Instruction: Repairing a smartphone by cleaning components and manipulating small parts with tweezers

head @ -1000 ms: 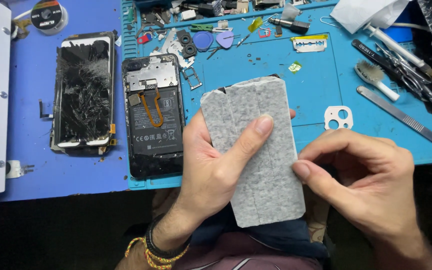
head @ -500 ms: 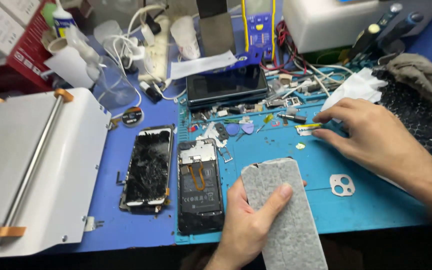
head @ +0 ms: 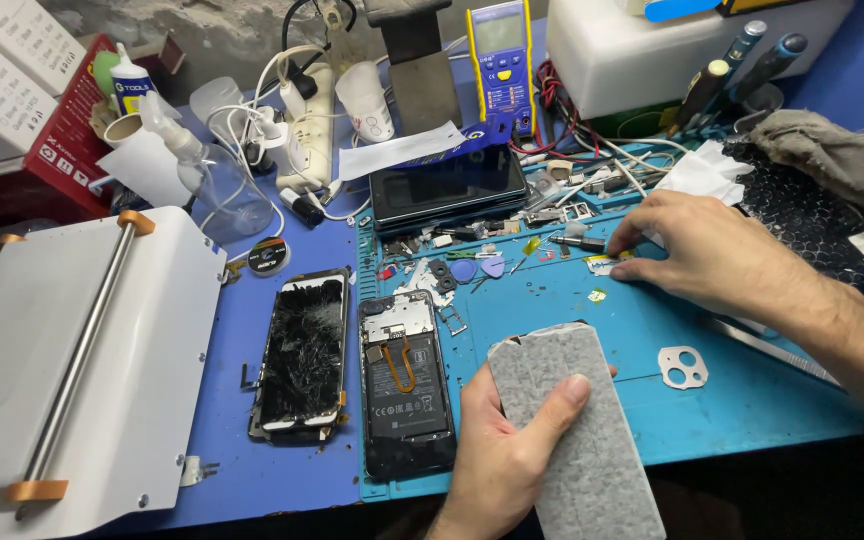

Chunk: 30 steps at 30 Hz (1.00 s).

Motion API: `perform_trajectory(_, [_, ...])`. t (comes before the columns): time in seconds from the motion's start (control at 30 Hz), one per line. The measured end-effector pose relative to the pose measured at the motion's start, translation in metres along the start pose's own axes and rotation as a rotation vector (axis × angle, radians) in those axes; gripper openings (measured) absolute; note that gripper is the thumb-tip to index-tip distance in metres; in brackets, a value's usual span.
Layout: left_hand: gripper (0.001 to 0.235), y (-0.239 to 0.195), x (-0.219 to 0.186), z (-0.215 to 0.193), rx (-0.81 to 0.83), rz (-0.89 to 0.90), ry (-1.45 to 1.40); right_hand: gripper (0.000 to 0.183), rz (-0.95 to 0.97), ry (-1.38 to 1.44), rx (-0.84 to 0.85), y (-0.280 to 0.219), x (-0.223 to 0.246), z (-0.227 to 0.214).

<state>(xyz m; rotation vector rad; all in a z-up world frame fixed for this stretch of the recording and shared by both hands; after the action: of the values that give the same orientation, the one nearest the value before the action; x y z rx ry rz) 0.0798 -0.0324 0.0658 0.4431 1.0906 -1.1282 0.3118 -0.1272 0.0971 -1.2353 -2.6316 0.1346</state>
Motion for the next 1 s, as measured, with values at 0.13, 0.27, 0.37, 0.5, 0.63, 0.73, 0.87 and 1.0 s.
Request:
perform_trajectory(0.13, [0.035, 0.000, 0.001, 0.001, 0.002, -0.020, -0.015, 0.024, -0.013, 0.004, 0.008, 0.004, 0.001, 0.000])
perform_trajectory(0.27, [0.032, 0.000, -0.001, 0.001, -0.012, -0.015, 0.008, 0.029, 0.015, -0.019, 0.054, 0.006, 0.004, -0.005])
perform_trajectory(0.37, [0.031, 0.001, -0.001, 0.000, -0.010, -0.008, 0.010, 0.021, -0.009, 0.020, 0.078, 0.009, 0.003, -0.005])
perform_trajectory(0.5, [0.032, 0.003, 0.003, -0.003, -0.066, 0.007, 0.068, 0.014, -0.186, 0.095, -0.062, 0.008, -0.010, 0.006])
perform_trajectory(0.63, [0.032, 0.003, 0.004, -0.002, -0.056, 0.071, 0.117, 0.012, -0.281, 0.261, -0.263, -0.040, -0.022, -0.018])
perform_trajectory(0.73, [0.042, 0.004, -0.002, 0.002, 0.032, 0.165, 0.123, 0.014, -0.374, 0.213, -0.417, -0.087, -0.031, -0.039])
perform_trajectory(0.87, [0.043, 0.005, -0.001, 0.002, 0.029, 0.175, 0.151, 0.018, -0.159, -0.257, -0.303, -0.120, -0.065, -0.022])
perform_trajectory(1.0, [0.041, 0.005, -0.001, 0.002, 0.038, 0.173, 0.159, 0.034, 0.052, -0.817, -0.046, -0.134, -0.077, 0.012])
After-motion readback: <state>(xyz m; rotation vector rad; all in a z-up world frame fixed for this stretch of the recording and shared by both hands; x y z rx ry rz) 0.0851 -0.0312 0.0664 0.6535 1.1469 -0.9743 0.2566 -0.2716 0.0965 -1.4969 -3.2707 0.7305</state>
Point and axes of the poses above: each hand's wrist, its own y-axis towards the middle knuckle, its own z-axis out of the palm, x = y × z, the point moved 2 cm from there along y, towards the middle knuckle, and after that the axes turned 1 degree about -y, right-handed, at the moved point
